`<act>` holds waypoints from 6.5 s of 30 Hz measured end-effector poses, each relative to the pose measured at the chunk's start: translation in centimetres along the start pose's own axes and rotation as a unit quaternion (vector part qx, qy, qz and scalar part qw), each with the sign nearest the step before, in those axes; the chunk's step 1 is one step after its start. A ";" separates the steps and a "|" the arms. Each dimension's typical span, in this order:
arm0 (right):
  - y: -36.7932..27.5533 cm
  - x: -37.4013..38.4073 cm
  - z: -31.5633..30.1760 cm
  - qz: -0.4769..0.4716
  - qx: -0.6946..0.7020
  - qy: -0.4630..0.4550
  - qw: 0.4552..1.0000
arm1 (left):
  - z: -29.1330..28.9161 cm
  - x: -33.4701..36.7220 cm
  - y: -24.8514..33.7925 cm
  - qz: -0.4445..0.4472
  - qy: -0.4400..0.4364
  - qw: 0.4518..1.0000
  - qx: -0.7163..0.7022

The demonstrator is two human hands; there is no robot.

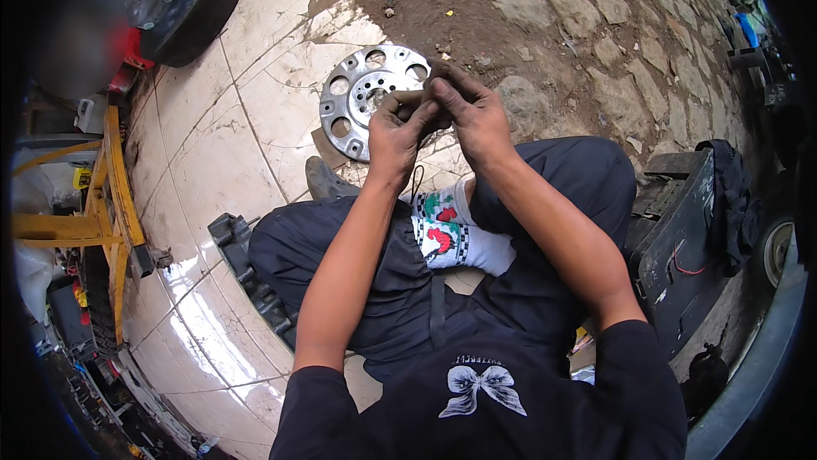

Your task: The person sits on the floor and scrubs a metal wheel hub with a small abrasive pad, repeatedly rubbing the surface and edges. The person flips the hub over to clean both sides and continues scrubbing until the end of the clip.

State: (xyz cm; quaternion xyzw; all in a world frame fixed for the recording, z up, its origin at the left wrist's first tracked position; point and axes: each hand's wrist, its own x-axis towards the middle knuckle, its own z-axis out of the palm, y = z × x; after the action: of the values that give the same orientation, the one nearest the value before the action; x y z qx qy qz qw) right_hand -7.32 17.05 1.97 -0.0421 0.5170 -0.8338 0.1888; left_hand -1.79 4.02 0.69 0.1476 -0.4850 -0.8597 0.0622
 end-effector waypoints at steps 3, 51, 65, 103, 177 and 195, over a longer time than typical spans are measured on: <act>0.5 2.5 -2.2 -0.027 -0.122 0.060 0.990 | -0.4 3.1 1.6 0.057 -0.054 0.899 0.430; 8.4 3.8 -5.4 -0.086 -0.674 -0.016 0.734 | -11.5 9.5 -6.8 0.113 0.135 0.604 0.778; 8.8 6.5 -5.2 -0.127 -0.659 0.079 0.737 | -11.4 9.6 -7.2 0.113 0.139 0.598 0.781; 10.3 5.5 -5.3 -0.161 -0.647 -0.012 0.745 | -11.3 9.9 -7.0 0.112 0.141 0.587 0.789; 10.4 7.2 -3.1 -0.182 -0.618 -0.019 0.765 | -11.7 10.1 -7.4 0.155 0.153 0.606 0.765; 11.4 3.9 -2.7 -0.166 -0.607 -0.165 0.760 | -11.8 9.9 -7.3 0.134 0.148 0.614 0.764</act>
State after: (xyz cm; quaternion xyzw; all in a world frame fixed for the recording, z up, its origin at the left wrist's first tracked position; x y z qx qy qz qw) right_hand -8.53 13.45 -9.78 -0.3700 0.8605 -0.3442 0.0644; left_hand -7.20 -4.25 -13.21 0.2008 -0.9648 -0.1274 0.1123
